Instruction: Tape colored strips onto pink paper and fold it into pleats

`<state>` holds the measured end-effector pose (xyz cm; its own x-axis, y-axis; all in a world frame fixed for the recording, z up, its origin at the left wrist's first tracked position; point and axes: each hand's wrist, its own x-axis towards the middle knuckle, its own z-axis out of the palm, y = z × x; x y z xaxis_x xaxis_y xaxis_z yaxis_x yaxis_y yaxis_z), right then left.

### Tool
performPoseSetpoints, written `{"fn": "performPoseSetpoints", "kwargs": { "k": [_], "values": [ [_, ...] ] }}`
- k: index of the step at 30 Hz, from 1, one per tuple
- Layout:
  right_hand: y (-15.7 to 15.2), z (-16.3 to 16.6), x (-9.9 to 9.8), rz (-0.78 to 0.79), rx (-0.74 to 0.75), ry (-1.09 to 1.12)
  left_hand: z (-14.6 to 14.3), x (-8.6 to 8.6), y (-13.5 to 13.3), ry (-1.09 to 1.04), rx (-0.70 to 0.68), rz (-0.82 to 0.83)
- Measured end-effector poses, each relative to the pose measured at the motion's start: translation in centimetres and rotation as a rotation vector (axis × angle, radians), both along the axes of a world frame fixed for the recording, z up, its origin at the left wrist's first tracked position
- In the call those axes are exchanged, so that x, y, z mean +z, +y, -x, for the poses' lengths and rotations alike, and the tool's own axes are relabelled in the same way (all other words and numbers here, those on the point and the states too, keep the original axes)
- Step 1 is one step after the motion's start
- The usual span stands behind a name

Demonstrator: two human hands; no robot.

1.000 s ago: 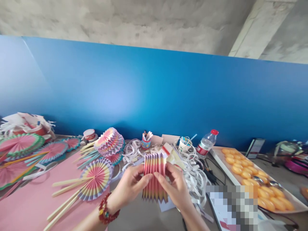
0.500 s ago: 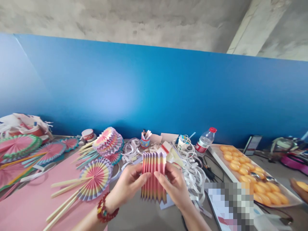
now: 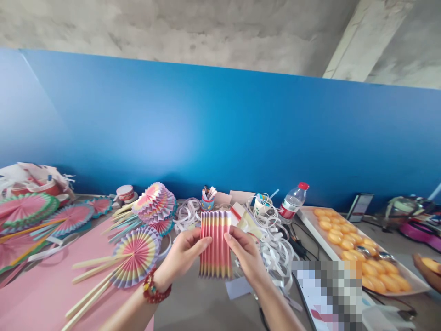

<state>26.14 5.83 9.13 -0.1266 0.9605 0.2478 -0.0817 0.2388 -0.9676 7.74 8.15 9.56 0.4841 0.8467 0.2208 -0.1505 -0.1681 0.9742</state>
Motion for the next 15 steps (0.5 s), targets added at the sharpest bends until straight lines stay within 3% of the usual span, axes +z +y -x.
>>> {"fn": "performPoseSetpoints", "kwargs": {
  "k": [6, 15],
  "values": [
    [0.7, 0.0, -1.1, -0.003, -0.015, 0.018, -0.2, -0.1, 0.1, 0.005, 0.005, 0.001],
    [0.6, 0.0, -1.0, -0.009, -0.01, 0.032, -0.1, -0.2, 0.3, 0.029, 0.008, -0.034]
  ]
}}
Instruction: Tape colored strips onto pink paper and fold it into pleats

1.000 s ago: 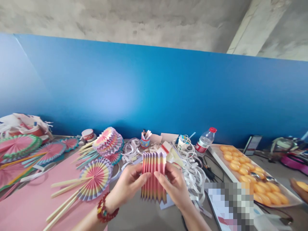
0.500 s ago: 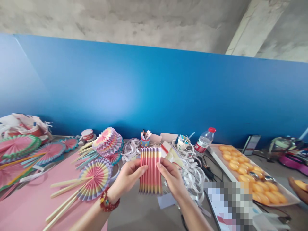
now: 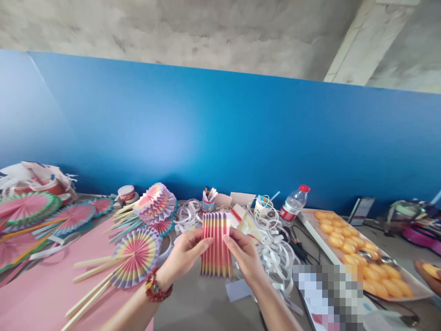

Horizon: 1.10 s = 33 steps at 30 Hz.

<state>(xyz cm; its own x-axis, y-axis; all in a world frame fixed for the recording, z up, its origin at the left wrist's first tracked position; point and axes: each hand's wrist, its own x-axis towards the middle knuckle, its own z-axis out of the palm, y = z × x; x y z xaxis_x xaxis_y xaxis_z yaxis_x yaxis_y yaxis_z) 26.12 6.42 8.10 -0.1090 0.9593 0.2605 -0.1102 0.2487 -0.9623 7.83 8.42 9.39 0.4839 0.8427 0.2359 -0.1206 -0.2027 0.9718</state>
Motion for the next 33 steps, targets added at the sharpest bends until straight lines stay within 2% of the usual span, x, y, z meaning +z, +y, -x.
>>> {"fn": "performPoseSetpoints", "kwargs": {
  "k": [14, 27, 33],
  "values": [
    [-0.4, -0.1, 0.9, 0.041, -0.075, -0.021, 0.4, -0.6, 0.6, -0.083, 0.022, 0.029],
    [-0.7, 0.0, 1.0, 0.02, -0.074, -0.036, 0.7, 0.1, 0.2, -0.023, 0.105, 0.061],
    [-0.5, 0.3, 0.5, 0.004, -0.049, -0.066, 0.5, -0.1, 0.0, -0.019, 0.063, 0.057]
  ]
}}
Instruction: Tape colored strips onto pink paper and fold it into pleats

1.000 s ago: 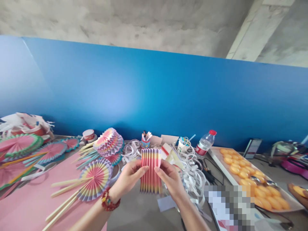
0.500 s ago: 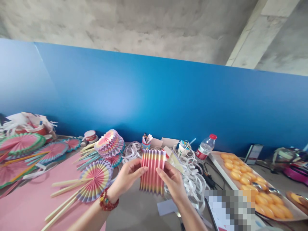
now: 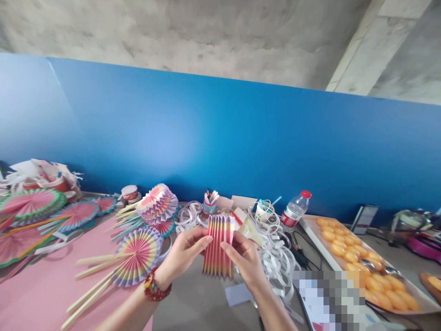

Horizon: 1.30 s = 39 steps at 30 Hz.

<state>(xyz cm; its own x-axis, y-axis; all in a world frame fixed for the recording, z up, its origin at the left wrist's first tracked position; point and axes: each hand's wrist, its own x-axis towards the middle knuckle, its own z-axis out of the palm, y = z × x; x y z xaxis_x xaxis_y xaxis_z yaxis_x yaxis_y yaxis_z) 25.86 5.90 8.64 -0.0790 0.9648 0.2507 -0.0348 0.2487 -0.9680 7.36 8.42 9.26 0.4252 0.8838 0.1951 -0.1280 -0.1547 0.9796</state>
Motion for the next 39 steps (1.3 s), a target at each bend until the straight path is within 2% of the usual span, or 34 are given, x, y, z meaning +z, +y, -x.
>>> {"fn": "performPoseSetpoints", "kwargs": {
  "k": [7, 16, 26, 39],
  "values": [
    [-0.17, 0.05, -0.43, -0.065, -0.077, -0.128, -0.4, 0.23, -0.37, 0.016, 0.089, 0.009],
    [-0.59, 0.28, -0.16, -0.147, -0.145, -0.241, -0.39, -0.15, -0.34, 0.09, 0.07, -0.066],
    [-0.61, 0.4, -0.25, -0.146, -0.148, -0.253, -0.5, -0.37, -0.42, 0.177, 0.12, -0.146],
    [-0.49, 0.4, -0.48, -0.135, -0.175, -0.216, -0.6, -0.13, -0.6, 0.217, 0.137, -0.166]
  ]
}}
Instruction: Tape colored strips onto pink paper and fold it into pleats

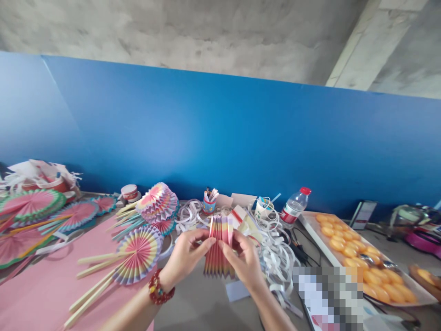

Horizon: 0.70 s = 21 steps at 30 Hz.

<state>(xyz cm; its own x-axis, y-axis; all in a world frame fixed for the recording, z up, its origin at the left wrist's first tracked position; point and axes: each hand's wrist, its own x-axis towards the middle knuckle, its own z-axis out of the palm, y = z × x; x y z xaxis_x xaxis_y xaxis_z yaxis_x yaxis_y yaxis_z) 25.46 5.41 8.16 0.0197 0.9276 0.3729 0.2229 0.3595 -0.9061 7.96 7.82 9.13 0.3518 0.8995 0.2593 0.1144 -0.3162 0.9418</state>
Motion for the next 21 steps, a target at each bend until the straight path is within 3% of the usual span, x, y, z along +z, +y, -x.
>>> {"fn": "performPoseSetpoints", "kwargs": {
  "k": [15, 21],
  "values": [
    [-0.07, -0.05, 0.12, 0.0, 0.01, 0.006, -0.1, 0.02, -0.07, -0.076, 0.002, 0.043],
    [0.21, 0.19, 0.55, -0.138, -0.033, 0.003, -0.45, 0.14, -0.23, -0.15, -0.074, -0.014]
  ]
}}
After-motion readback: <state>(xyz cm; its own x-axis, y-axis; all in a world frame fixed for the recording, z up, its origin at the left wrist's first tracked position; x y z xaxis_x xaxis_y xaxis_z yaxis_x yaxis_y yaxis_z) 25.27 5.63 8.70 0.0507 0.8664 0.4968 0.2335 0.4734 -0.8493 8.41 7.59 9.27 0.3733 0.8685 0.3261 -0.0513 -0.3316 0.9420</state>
